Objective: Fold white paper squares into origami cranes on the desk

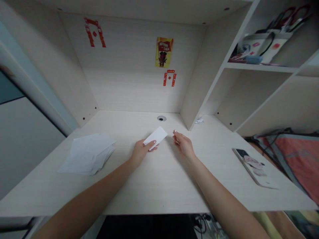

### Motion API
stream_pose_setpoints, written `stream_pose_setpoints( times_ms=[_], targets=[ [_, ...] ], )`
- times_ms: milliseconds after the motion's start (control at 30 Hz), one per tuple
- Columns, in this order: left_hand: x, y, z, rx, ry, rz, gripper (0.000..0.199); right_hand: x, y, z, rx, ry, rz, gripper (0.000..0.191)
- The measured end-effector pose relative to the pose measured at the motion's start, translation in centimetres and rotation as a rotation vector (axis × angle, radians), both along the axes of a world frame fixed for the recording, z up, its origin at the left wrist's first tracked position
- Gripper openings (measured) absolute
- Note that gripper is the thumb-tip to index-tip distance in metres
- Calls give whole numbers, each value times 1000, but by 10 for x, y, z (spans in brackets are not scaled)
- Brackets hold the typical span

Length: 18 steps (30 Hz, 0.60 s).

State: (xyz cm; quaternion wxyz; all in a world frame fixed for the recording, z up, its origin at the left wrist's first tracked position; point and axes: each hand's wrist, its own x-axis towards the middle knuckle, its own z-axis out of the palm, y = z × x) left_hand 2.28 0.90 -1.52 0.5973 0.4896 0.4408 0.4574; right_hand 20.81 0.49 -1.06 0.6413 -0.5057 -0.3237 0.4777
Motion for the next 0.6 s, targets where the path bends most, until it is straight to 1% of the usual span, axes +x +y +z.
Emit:
stream_pose_setpoints(
  times_ms=[67, 133, 200, 267, 400, 467, 533, 567, 600],
  targets=[
    [-1, 1, -1, 8, -20, 31, 42, -4, -2, 0, 19, -99, 118, 32],
    [-1, 1, 0, 20, -43, 40, 41, -10, -5, -1, 25, -186, 300, 34],
    [-1, 0, 1, 47, -29, 21, 37, -16, -7, -3, 39, -247, 382, 32],
    [-1, -1, 3, 85, 28, -2, 33, -19, -9, -4, 53, -274, 394, 29],
    [0, -4, 4, 95, 105, -81, 31, -18, -9, -1, 63, -258, 347, 26],
    [2, -6, 2, 95, 106, -157, 31, -18, -9, 0, 79, -242, 320, 26],
    [4, -9, -2, 131, 136, -227, 32, -18, -9, 0, 107, -237, 311, 26],
    [5, -10, -3, 157, 173, -253, 32, -19, -9, 0, 123, -245, 310, 26],
    [5, -11, -5, 180, 211, -245, 33, -19, -9, -1, 140, -263, 306, 26]
  ],
)
